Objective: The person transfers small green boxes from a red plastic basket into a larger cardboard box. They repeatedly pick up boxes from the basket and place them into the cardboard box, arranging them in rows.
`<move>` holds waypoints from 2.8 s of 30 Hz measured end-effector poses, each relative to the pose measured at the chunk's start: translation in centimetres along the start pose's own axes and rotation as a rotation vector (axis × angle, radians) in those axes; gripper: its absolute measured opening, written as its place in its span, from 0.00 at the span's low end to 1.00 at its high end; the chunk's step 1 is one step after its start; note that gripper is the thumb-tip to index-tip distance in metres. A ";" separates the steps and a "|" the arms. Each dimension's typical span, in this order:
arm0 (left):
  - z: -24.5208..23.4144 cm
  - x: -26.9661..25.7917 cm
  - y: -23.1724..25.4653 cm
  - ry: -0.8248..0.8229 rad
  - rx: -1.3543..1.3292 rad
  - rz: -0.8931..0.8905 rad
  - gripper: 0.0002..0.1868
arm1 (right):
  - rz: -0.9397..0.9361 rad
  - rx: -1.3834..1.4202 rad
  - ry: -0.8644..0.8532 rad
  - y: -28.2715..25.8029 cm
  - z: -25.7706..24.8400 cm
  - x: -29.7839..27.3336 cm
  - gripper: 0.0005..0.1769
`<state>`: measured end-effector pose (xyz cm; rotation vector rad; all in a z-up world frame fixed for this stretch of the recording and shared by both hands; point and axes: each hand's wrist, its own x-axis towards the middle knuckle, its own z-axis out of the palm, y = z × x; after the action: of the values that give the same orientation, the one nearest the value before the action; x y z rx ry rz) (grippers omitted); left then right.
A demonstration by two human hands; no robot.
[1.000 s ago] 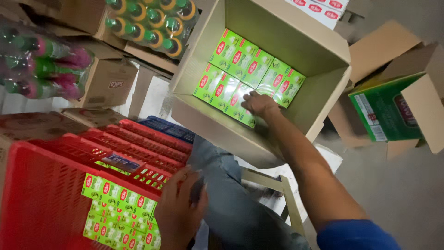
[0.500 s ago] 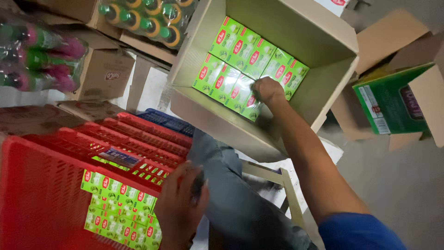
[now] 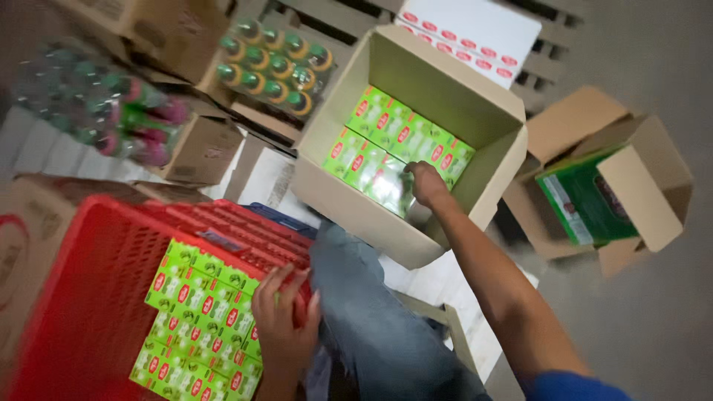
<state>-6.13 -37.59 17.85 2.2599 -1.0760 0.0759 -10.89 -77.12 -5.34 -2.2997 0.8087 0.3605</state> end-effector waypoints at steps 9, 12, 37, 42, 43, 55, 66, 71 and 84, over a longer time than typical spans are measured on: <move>-4.5 -15.4 -6.5 0.163 0.094 -0.270 0.29 | -0.552 0.509 0.564 -19.1 -5.5 -9.6 0.25; -5.8 -21.3 -9.7 0.119 0.169 -0.498 0.28 | -0.856 0.486 0.508 -27.4 -5.9 -14.6 0.19; -11.8 -27.0 -17.2 -0.241 0.062 -0.944 0.25 | -0.700 -0.419 -0.654 -34.0 10.4 -16.7 0.36; -7.0 -28.1 -23.1 -0.397 0.189 -0.895 0.30 | -0.682 -0.567 -0.669 -36.0 9.5 -17.8 0.39; -6.1 -28.1 -23.8 -0.489 0.232 -0.882 0.35 | -0.631 -0.545 -0.670 -36.7 9.4 -18.0 0.38; -3.6 -27.2 -27.0 -1.009 0.293 -0.830 0.67 | -0.655 -0.271 -0.565 -38.4 9.1 -19.6 0.24; 0.6 -30.1 -27.1 -0.842 0.198 -0.870 0.50 | -0.543 -0.201 -0.622 -39.9 8.8 -20.5 0.25; -2.2 -28.3 -27.2 -0.877 0.106 -0.849 0.57 | -0.509 -0.223 -0.628 -40.0 9.0 -20.5 0.27; -5.6 -29.5 -30.0 -0.401 0.221 -0.764 0.57 | -0.603 -0.215 -0.616 -39.2 8.8 -20.2 0.30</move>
<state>-3.03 -0.24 -2.05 2.8100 -0.3190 -0.6191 -1.79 -39.03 16.74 -2.2860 -0.2360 0.8383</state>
